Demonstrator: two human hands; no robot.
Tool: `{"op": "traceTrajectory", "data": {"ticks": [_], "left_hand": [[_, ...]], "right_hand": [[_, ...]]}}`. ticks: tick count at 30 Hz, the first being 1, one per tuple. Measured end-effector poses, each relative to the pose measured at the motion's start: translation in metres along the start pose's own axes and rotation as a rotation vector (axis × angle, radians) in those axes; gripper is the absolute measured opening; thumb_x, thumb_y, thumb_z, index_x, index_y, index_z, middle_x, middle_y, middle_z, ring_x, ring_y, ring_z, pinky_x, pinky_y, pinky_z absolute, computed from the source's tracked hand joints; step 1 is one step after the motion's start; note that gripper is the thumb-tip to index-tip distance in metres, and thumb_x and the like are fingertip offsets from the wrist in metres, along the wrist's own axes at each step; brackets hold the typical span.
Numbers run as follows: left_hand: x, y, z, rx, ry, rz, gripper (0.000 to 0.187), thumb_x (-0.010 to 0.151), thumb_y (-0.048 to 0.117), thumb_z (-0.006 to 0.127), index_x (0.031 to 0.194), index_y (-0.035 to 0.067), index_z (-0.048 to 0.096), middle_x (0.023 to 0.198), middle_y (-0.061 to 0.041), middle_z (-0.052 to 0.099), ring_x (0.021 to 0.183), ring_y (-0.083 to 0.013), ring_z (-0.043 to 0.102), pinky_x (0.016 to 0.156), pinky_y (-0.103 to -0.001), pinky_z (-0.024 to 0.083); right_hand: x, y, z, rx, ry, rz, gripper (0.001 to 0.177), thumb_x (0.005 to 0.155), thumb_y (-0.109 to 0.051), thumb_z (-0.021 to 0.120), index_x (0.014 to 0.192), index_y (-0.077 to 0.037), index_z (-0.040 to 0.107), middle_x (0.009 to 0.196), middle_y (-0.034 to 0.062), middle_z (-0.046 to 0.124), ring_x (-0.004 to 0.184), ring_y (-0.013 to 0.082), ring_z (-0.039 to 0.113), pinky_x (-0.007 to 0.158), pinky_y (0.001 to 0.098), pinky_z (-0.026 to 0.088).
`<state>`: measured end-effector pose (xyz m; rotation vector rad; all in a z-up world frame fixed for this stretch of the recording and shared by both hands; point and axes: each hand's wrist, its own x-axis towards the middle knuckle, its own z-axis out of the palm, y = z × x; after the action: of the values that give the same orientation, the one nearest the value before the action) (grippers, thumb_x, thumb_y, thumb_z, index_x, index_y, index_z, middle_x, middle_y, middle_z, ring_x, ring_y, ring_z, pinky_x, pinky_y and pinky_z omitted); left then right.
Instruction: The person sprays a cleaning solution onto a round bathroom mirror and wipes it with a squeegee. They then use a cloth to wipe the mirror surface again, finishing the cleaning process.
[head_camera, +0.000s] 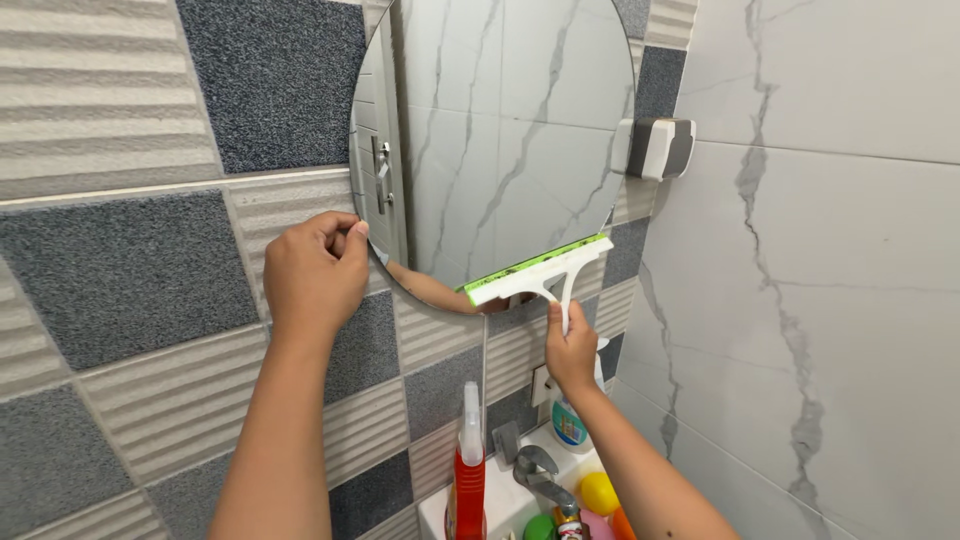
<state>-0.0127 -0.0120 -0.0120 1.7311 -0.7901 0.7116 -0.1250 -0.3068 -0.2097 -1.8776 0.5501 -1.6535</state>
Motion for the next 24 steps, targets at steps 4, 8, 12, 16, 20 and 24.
{"op": "traceTrajectory", "data": {"ticks": [4,8,12,16,20,24], "left_hand": [[0.001,-0.004,0.003,-0.018,-0.041,-0.054,0.018,0.09,0.026,0.071,0.097,0.012,0.08,0.063,-0.006,0.068,0.055,-0.0194,0.063,0.057,-0.036,0.049],[0.009,-0.002,-0.003,0.025,-0.089,-0.01,0.022,0.091,0.029,0.069,0.097,0.011,0.079,0.068,-0.007,0.07,0.06,-0.0205,0.067,0.06,-0.038,0.052],[0.012,0.001,-0.011,-0.107,-0.199,-0.126,0.021,0.087,0.025,0.069,0.098,0.01,0.079,0.057,-0.006,0.068,0.049,-0.0199,0.069,0.053,-0.036,0.053],[0.016,0.004,-0.013,-0.137,-0.27,-0.235,0.021,0.089,0.026,0.07,0.098,0.009,0.079,0.055,-0.008,0.067,0.047,-0.0197,0.069,0.05,-0.035,0.052],[0.013,0.006,-0.012,-0.035,-0.24,-0.209,0.022,0.089,0.029,0.07,0.101,0.014,0.08,0.057,-0.007,0.07,0.051,-0.0203,0.07,0.055,-0.036,0.052],[0.008,0.006,-0.009,0.053,-0.156,-0.153,0.023,0.088,0.033,0.07,0.102,0.018,0.08,0.065,-0.004,0.074,0.06,-0.0222,0.071,0.06,-0.038,0.053]], "right_hand": [[0.02,-0.011,-0.009,0.214,-0.019,-0.022,0.041,0.109,-0.043,0.052,0.092,-0.006,0.058,0.061,0.0018,0.051,0.054,0.0118,0.046,0.047,0.032,0.036],[0.083,-0.066,-0.021,0.518,-0.136,0.22,0.042,0.108,-0.045,0.051,0.089,-0.008,0.053,0.058,-0.0029,0.043,0.045,0.0062,0.039,0.039,0.0265,0.031],[0.164,-0.149,-0.038,0.34,-0.023,0.032,0.042,0.106,-0.043,0.048,0.088,-0.006,0.057,0.056,-0.002,0.047,0.042,0.0071,0.043,0.037,0.0273,0.035],[0.234,-0.218,-0.044,0.152,0.011,0.089,0.044,0.104,-0.044,0.045,0.093,-0.004,0.06,0.059,0.0066,0.054,0.043,0.0166,0.056,0.038,0.034,0.045],[0.265,-0.238,-0.034,0.116,0.008,0.085,0.049,0.106,-0.046,0.041,0.096,-0.001,0.059,0.063,0.011,0.058,0.043,0.02,0.057,0.039,0.0372,0.047],[0.258,-0.225,-0.012,-0.115,0.042,0.067,0.053,0.108,-0.045,0.035,0.1,0.001,0.059,0.072,0.0221,0.068,0.052,0.0341,0.067,0.051,0.0455,0.055]]}}
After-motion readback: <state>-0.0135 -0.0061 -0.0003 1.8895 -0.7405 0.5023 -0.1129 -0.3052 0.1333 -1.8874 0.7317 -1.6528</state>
